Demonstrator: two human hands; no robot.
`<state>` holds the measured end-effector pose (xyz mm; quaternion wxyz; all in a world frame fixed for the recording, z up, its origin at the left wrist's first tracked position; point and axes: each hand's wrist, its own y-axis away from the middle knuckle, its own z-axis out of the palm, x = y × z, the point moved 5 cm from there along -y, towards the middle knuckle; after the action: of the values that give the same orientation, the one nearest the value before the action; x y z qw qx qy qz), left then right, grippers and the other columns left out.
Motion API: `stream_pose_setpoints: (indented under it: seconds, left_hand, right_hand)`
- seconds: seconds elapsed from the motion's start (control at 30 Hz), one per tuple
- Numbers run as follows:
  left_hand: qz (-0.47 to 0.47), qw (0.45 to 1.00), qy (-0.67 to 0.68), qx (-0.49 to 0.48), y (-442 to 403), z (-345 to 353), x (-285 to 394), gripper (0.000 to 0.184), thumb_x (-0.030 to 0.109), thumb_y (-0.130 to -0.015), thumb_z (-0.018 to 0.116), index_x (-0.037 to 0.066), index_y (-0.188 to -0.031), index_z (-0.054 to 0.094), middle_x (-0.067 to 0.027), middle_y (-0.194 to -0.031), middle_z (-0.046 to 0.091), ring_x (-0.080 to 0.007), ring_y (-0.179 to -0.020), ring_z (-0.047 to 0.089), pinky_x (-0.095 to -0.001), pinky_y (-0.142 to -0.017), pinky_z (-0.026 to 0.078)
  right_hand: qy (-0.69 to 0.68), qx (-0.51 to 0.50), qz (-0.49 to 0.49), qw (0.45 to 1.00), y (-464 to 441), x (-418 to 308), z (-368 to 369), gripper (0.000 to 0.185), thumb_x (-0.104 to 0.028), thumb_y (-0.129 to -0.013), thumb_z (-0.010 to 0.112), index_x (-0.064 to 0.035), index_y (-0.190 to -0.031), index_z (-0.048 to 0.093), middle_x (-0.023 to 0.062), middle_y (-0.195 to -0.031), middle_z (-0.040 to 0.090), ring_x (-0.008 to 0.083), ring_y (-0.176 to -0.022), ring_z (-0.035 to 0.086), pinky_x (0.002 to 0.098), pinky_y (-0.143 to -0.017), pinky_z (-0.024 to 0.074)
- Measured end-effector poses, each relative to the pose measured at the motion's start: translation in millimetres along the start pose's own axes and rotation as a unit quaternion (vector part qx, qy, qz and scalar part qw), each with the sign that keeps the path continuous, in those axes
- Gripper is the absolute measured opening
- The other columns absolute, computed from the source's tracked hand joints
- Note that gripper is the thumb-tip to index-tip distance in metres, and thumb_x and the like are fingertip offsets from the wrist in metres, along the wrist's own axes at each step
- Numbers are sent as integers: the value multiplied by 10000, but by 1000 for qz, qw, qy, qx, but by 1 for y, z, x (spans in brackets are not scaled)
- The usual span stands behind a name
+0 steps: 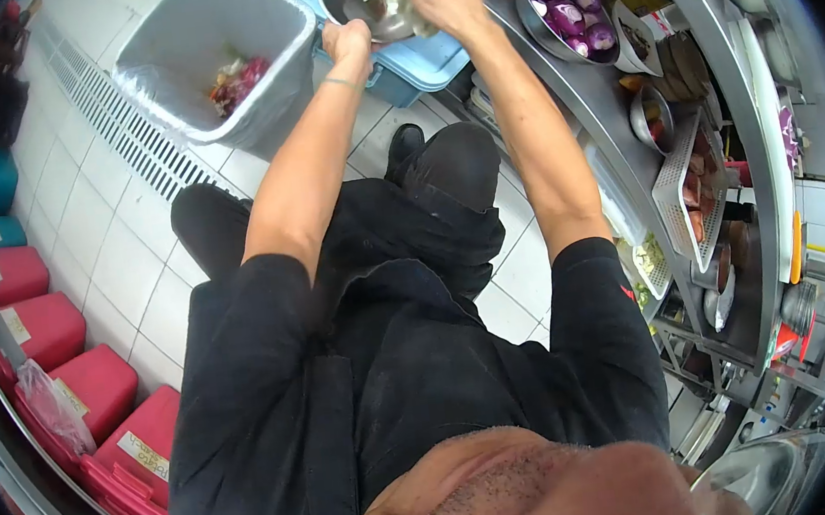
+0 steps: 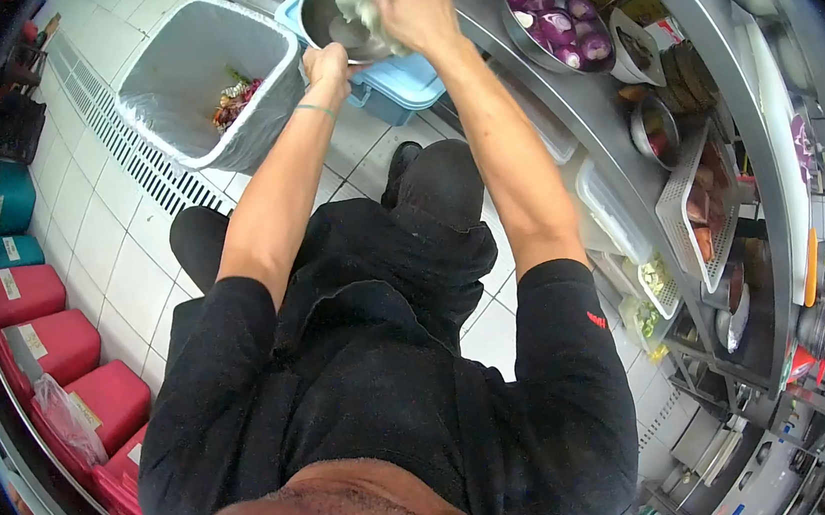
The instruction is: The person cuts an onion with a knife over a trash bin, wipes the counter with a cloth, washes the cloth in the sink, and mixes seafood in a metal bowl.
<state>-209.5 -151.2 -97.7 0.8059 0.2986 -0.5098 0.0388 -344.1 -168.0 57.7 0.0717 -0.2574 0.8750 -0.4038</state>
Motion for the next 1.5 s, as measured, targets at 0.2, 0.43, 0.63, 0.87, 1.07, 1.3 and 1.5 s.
stream_pose_setpoints:
  seconds: [0.2, 0.43, 0.63, 0.87, 1.07, 1.3, 1.5]
  left_hand:
    - [102, 991, -67, -57, 62, -33, 19, 366, -43, -841, 511, -88, -1193, 601, -205, -1024, 700, -311, -796, 731, -409, -594, 633]
    - [149, 968, -171, -109, 77, -69, 70, 295, -1, -781, 545, -91, -1034, 668, -118, -921, 679, -211, -750, 648, -358, -651, 525]
    - [218, 959, -103, -150, 101, -79, 117, 374, 21, -805, 550, -83, -1153, 636, -103, -984, 680, -182, -836, 636, -307, -732, 497]
    - [139, 985, -6, -106, 120, -142, 135, 319, 21, -829, 594, -42, -1141, 567, -77, -962, 605, -174, -828, 576, -317, -779, 497]
    - [107, 986, 60, -112, 138, -220, 135, 413, 34, -863, 616, -63, -1245, 494, -140, -1141, 596, -224, -1011, 609, -378, -913, 506]
    - [157, 982, 73, -76, 155, -238, 160, 406, 29, -876, 593, -80, -1257, 501, -152, -1144, 623, -201, -987, 671, -331, -874, 579]
    - [171, 976, 72, -117, 141, -178, 197, 393, 33, -904, 603, -68, -1273, 516, -143, -1185, 626, -207, -1080, 632, -346, -924, 532]
  right_hand:
    - [-116, -263, 51, 956, 66, -52, 57, 759, -556, -998, 456, -76, -1568, 316, 280, -1614, 257, 472, -1475, 278, 527, -1201, 270]
    - [-126, -483, -75, 863, 23, -67, -24, 457, -447, -864, 581, -32, -946, 755, 219, -868, 724, 384, -877, 704, 495, -809, 550]
    - [-146, -324, 14, 935, -21, -13, -168, 433, -421, -847, 607, -32, -933, 777, 222, -857, 721, 376, -812, 718, 468, -794, 567]
    - [-190, 22, 294, 937, -84, 125, -337, 361, -298, -961, 525, -22, -756, 634, 2, -670, 588, 127, -620, 519, 311, -637, 487]
    - [109, -172, 284, 937, -81, 230, -261, 1076, -836, -874, 361, 92, -1395, 522, 334, -1328, 593, 432, -1314, 541, 471, -1126, 375]
    - [-144, -270, 88, 948, -248, 121, -100, 435, -483, -1008, 443, -115, -880, 635, 48, -720, 628, 183, -631, 563, 384, -648, 459]
    - [27, -36, -115, 992, -252, 47, -75, 384, -324, -807, 681, -145, -1148, 687, 127, -1015, 695, 321, -896, 657, 444, -797, 518]
